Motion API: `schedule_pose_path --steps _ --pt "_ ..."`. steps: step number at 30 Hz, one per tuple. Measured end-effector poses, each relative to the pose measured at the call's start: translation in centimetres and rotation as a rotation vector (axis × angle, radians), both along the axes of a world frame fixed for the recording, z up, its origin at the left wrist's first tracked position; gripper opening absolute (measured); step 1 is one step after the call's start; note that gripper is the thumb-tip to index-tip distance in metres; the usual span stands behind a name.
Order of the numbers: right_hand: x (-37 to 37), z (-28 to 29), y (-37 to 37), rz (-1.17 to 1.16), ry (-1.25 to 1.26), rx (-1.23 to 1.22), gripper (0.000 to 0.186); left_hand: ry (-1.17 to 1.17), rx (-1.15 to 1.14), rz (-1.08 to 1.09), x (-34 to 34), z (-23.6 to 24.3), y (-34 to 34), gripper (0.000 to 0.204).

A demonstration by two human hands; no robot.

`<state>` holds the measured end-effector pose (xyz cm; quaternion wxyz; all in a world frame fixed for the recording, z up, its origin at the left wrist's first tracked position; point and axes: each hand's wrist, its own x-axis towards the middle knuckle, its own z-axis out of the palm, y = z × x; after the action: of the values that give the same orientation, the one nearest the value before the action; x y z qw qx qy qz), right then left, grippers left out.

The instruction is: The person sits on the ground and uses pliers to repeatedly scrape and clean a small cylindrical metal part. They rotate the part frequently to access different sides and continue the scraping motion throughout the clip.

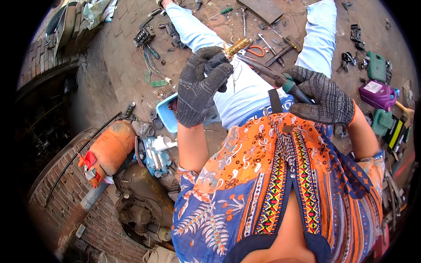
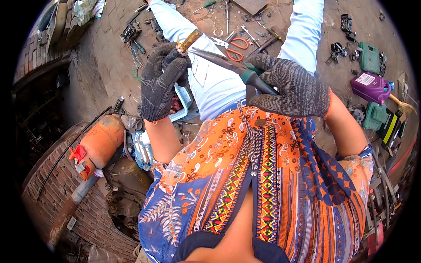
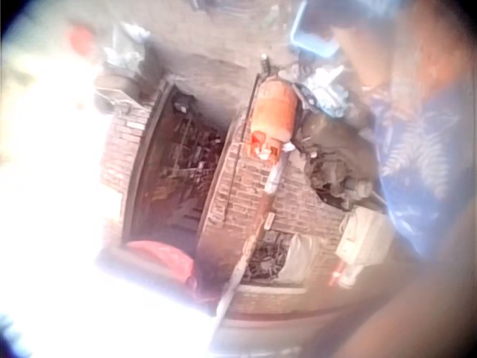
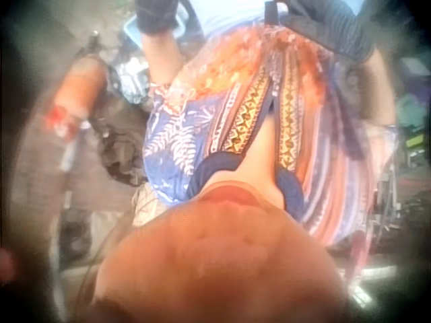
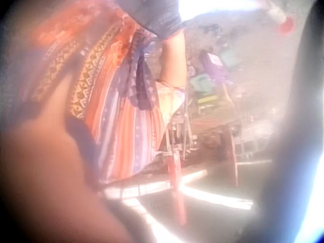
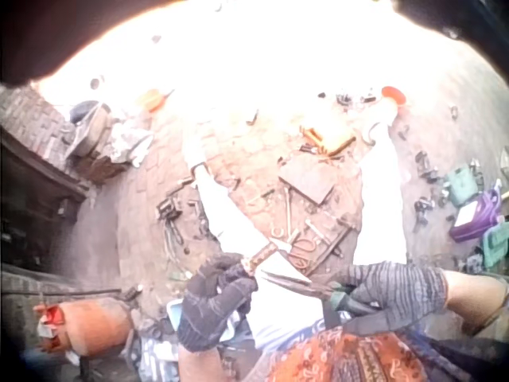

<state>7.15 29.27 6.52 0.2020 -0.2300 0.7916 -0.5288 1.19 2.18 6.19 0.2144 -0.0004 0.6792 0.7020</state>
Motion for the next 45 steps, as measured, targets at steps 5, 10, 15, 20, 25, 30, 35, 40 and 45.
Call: schedule_pose_path --steps 5,10,15,20,25,30,35,40,45 --pt "-0.1 0.4 0.1 0.105 -0.013 0.038 0.024 -0.095 0.035 -0.055 0.2 0.6 -0.1 0.033" --pt "0.1 0.1 0.6 0.105 0.042 0.005 0.024 -0.099 -0.077 -0.142 -0.1 0.6 -0.3 0.032" --pt "0.3 0.0 1.1 0.106 0.064 0.028 0.027 -0.126 -0.095 -0.196 0.1 0.4 -0.5 0.031" --pt "0.5 0.6 1.6 0.096 0.015 0.016 0.028 -0.078 -0.063 -0.207 0.1 0.1 -1.2 0.032" --pt "0.5 1.0 1.6 0.084 0.062 0.040 0.029 -0.101 -0.041 -0.201 0.3 0.0 -1.7 0.031" --pt "0.3 0.1 1.4 0.145 0.015 0.014 0.029 -0.111 -0.093 -0.243 0.2 0.3 -1.2 0.032" --pt "0.6 0.7 1.0 0.095 0.035 -0.027 0.031 0.402 -0.228 -0.432 -0.2 -1.2 -1.9 0.040" --pt "0.3 1.6 1.0 0.240 -0.205 0.047 0.032 0.468 -0.347 -0.643 -0.6 -0.3 -1.7 0.052" --pt "1.1 0.2 0.4 0.220 -0.157 -0.058 0.030 0.568 -0.495 -0.689 1.2 -3.5 -1.1 0.037"
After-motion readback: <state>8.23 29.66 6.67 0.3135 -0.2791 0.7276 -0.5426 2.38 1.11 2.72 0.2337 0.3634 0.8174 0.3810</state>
